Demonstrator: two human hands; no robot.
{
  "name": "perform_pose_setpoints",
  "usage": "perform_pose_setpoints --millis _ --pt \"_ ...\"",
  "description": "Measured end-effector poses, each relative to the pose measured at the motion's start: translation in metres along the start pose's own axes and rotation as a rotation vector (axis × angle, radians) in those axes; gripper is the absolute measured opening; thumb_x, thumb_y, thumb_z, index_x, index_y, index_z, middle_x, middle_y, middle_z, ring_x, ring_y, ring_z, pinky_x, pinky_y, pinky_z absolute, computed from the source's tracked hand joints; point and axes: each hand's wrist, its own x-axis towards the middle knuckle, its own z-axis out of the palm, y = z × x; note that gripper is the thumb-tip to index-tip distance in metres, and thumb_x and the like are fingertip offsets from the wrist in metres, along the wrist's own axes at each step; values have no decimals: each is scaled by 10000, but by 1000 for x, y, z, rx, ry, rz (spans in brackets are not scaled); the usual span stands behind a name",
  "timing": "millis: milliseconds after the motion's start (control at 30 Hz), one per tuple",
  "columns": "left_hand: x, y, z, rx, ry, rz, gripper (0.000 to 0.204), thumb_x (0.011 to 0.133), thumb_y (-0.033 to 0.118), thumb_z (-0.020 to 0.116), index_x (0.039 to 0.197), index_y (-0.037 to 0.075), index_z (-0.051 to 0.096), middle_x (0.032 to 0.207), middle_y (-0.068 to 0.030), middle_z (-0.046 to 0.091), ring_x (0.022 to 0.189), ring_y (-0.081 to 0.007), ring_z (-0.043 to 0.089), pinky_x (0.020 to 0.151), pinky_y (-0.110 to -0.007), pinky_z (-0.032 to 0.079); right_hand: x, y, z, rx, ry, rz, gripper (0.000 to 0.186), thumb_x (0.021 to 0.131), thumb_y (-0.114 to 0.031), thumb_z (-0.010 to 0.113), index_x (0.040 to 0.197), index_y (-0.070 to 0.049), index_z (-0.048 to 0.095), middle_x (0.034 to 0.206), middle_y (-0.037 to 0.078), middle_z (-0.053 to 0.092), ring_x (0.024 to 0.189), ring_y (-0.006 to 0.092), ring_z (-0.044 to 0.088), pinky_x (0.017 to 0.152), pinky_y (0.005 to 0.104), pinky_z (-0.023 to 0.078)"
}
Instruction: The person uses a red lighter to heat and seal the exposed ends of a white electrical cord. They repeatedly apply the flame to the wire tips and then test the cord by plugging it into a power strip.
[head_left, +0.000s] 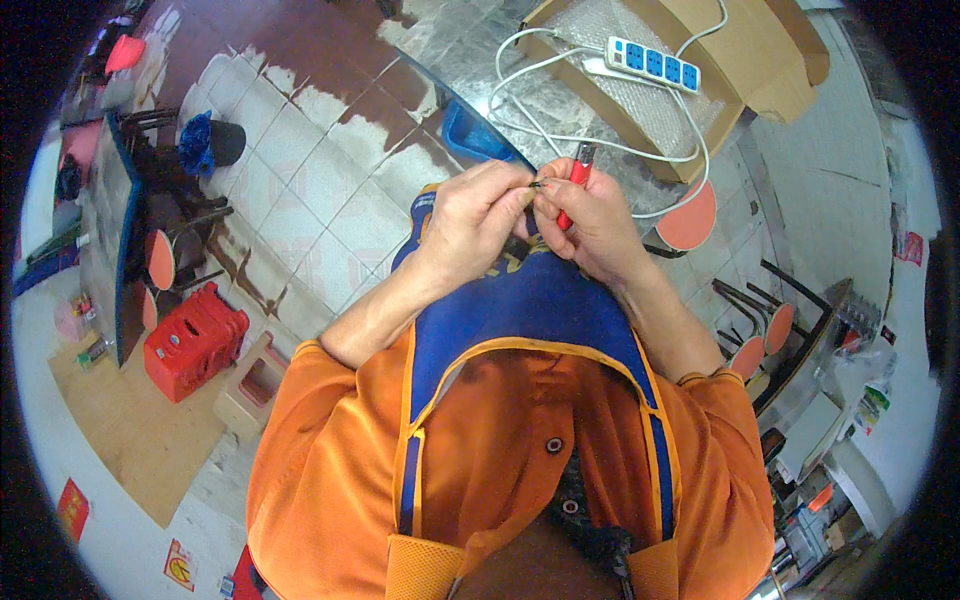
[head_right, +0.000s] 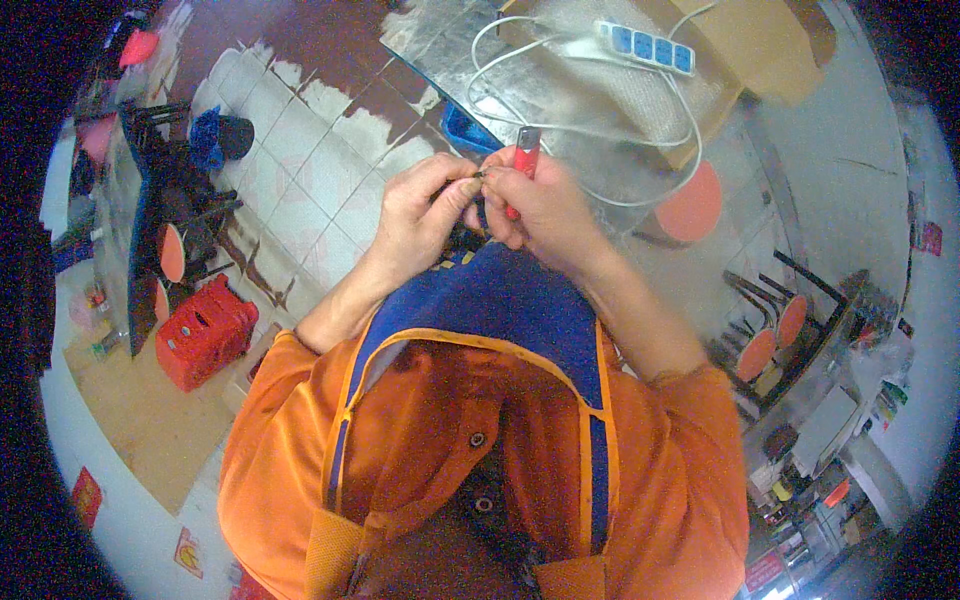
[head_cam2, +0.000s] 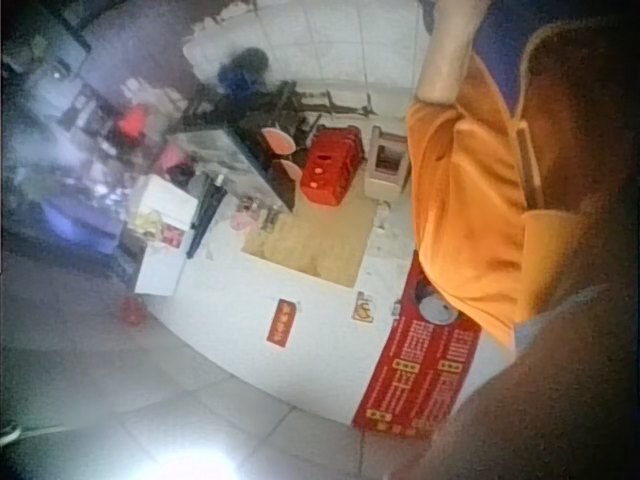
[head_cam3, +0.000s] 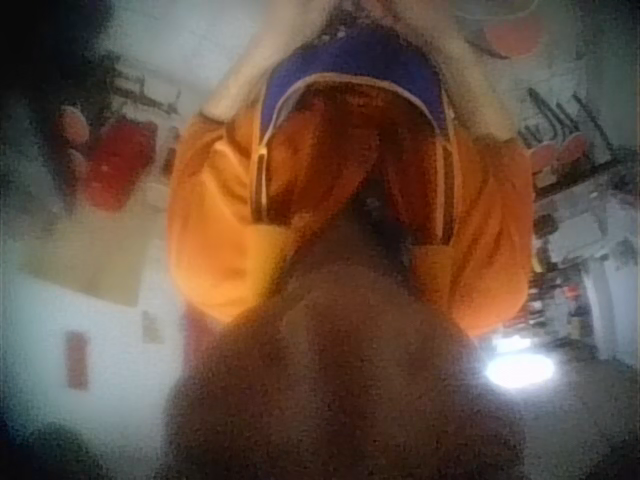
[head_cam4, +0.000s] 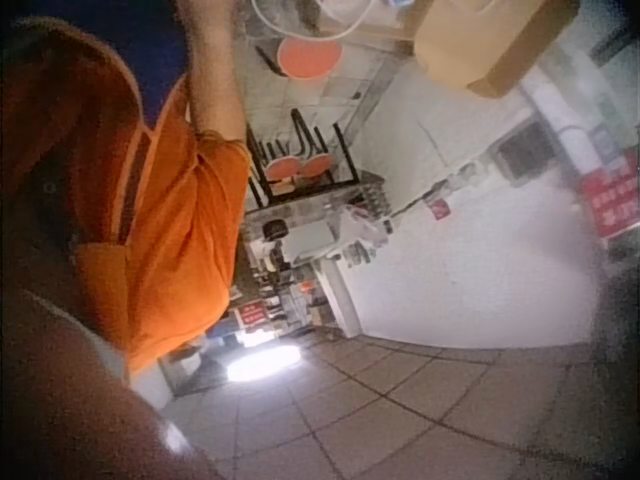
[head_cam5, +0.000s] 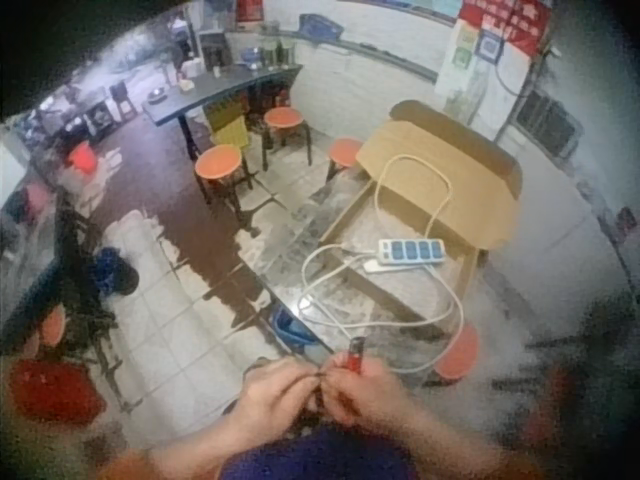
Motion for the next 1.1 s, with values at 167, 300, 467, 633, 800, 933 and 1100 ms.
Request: perform_pose_setpoints --millis 167,300,467,633,800,933,1100 --pt "6 -8 1 115 21 55 70 886 1 583 943 -30 607 795 -113 621 671 -173 652 583 -283 489 3 -2 6 -165 117 -39 129 952 -150 524 924 -24 521 625 28 515 421 83 428 378 212 316" --pt "1 0 4 -27 60 -54 121 908 11 591 1022 -27 579 813 -98 632 689 -142 649 590 -278 509 8 -6 6 -177 115 -51 128 943 -139 542 909 -17 527 624 22 509 433 77 427 378 208 314" --pt "10 0 -8 -631 -20 -252 233 931 24 586 1151 -12 516 857 -93 632 693 -131 627 601 -260 537 13 -15 1 42 8 19 125 943 -139 555 915 -19 531 623 4 484 445 59 426 374 187 305" --pt "15 7 -10 -624 -28 -233 310 913 30 618 1192 -11 490 849 -108 632 641 -151 617 574 -268 545 16 -21 2 201 -62 66 120 931 -144 565 847 -70 520 658 -15 483 485 35 437 396 174 300" --pt "15 4 -12 -664 -38 -211 234 936 38 589 1151 -6 510 851 -84 624 672 -115 610 576 -236 532 19 -19 0 339 -109 112 92 937 -121 544 868 -67 519 657 -19 485 483 37 433 395 179 313" --pt "19 5 -12 -634 -29 -205 234 934 29 586 1152 -2 506 846 -79 624 672 -110 609 572 -235 533 21 -22 1 367 -126 123 99 939 -126 545 859 -73 517 653 -22 484 480 33 426 399 183 318" --pt "21 21 -13 -624 4 -211 266 930 16 579 1182 3 497 842 -63 610 681 -102 607 570 -227 531 20 -25 5 294 -77 52 86 938 -120 546 880 -65 516 645 -10 479 454 47 410 384 184 311"
